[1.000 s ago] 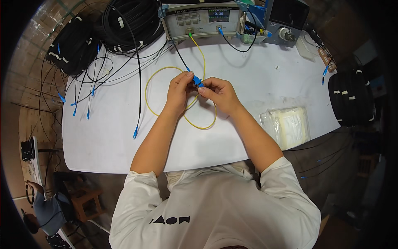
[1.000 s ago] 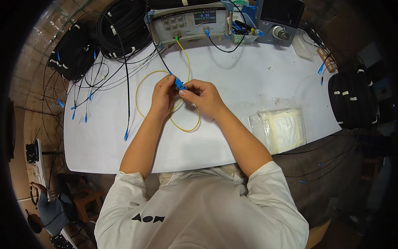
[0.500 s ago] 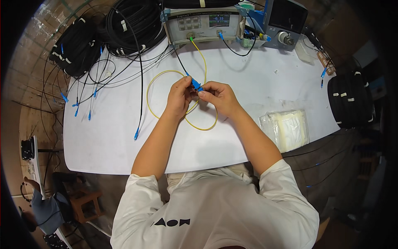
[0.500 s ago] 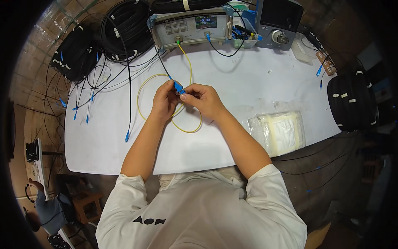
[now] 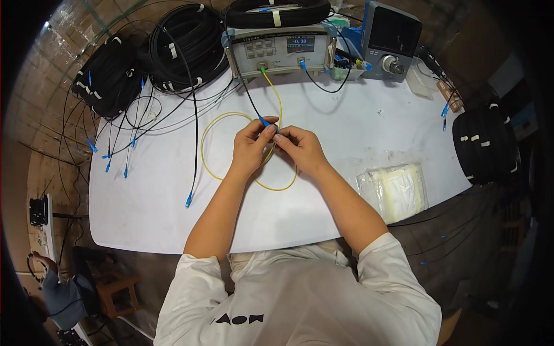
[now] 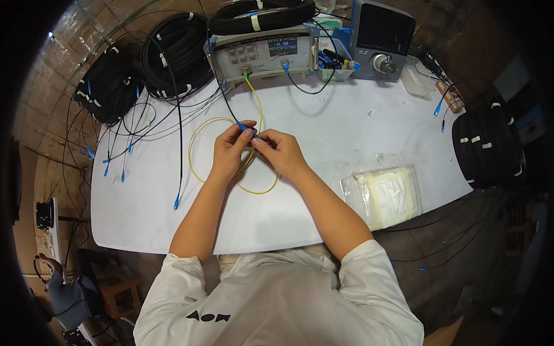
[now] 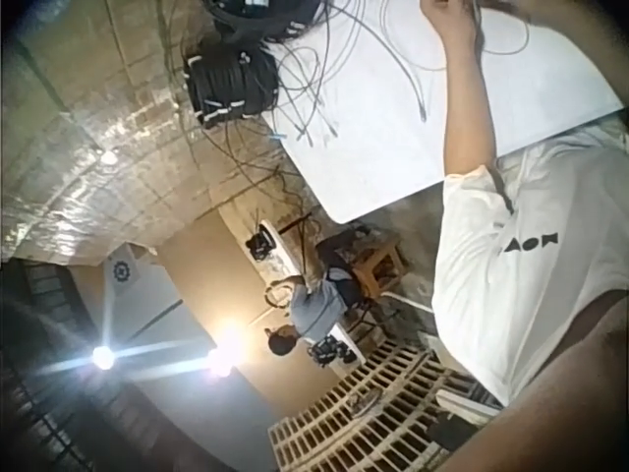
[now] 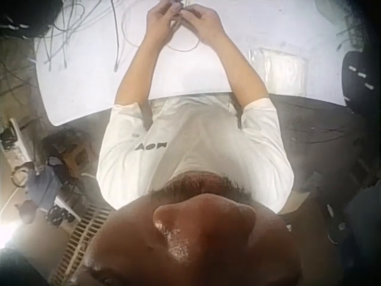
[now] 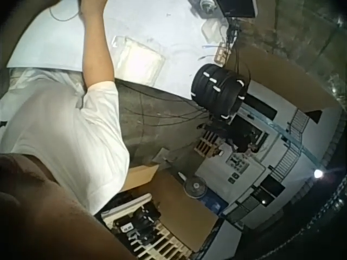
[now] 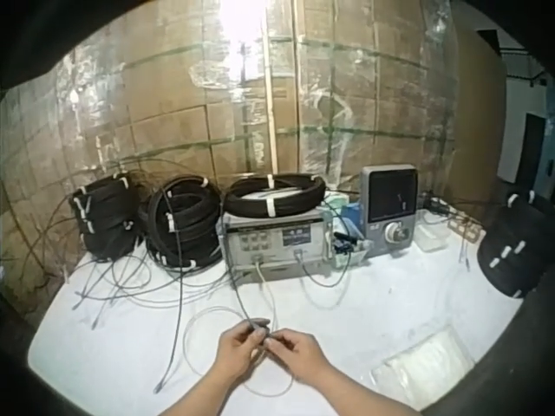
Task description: Testing fiber optic cables using an optical power meter and a visual fault locator.
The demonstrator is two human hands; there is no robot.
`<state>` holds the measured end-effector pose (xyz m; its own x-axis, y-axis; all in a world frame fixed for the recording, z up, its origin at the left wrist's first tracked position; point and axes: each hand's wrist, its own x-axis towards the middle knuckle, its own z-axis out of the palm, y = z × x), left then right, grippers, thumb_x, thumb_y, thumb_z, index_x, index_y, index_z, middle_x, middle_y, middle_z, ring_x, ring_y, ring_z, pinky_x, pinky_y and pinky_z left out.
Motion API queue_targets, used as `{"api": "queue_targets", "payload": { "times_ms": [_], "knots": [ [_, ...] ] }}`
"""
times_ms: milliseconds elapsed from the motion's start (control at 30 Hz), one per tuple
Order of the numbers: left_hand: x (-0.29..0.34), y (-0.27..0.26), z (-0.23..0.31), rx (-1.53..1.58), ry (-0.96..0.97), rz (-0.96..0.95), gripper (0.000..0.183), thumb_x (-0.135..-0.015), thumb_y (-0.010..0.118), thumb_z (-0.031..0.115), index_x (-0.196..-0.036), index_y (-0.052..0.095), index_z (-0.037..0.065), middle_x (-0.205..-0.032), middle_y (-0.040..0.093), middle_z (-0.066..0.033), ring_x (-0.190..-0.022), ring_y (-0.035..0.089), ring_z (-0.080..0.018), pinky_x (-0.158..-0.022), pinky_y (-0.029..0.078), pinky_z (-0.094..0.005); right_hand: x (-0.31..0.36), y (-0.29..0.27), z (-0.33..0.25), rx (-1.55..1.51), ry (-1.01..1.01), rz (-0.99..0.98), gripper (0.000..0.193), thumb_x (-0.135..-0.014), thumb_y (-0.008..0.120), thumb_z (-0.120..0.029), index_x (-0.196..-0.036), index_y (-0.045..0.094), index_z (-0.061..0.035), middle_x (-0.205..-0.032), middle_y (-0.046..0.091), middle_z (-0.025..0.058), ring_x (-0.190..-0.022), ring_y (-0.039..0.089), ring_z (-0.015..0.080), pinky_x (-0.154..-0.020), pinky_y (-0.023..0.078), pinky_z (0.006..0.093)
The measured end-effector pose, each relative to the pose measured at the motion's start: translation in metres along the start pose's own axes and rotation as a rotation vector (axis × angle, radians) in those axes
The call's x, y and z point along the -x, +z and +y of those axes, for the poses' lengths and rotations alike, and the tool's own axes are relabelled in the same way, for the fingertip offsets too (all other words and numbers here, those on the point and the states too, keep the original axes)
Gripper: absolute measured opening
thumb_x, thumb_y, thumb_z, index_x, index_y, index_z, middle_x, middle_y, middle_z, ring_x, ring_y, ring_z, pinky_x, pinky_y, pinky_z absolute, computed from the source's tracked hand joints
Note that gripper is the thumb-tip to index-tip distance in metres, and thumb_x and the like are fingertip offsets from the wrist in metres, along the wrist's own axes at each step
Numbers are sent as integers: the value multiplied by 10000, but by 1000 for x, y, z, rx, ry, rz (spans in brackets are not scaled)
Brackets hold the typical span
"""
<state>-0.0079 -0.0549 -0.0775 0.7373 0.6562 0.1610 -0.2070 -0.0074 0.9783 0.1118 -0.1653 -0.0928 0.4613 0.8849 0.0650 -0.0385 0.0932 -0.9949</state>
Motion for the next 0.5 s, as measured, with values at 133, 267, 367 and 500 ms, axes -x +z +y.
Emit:
{"api": "queue_targets", "payload": {
  "times_ms": [133,267,367,500],
  "knots": [
    [0,1,2,-6,-8,19,270,-963,640,175,-1171,664,4,-926,680,-44,-841,630,-118,-778,519,-261,2,4,-3,-40,8,16,195,-937,674,-174,-973,683,17,-813,681,26,-719,598,67,-645,489,223],
    [-3,0,4,51,-67,39,266,-958,647,178,-1152,668,-3,-907,682,-46,-816,636,-120,-747,530,-265,-1,4,-5,-45,6,33,187,-924,687,-168,-954,688,17,-793,680,25,-709,598,66,-647,490,225],
    [-4,-3,3,-48,-75,57,259,-953,656,183,-1125,672,-10,-898,683,-44,-798,636,-118,-725,532,-264,-1,2,1,31,-39,44,187,-908,704,-170,-935,693,15,-759,675,22,-688,587,62,-633,480,226],
    [-7,-8,5,-53,-14,39,202,-937,671,126,-1084,645,-9,-925,666,-39,-849,628,-111,-759,526,-260,0,4,-8,115,-63,49,194,-884,729,-175,-901,698,15,-726,675,24,-656,567,61,-598,463,234]
  ]
}}
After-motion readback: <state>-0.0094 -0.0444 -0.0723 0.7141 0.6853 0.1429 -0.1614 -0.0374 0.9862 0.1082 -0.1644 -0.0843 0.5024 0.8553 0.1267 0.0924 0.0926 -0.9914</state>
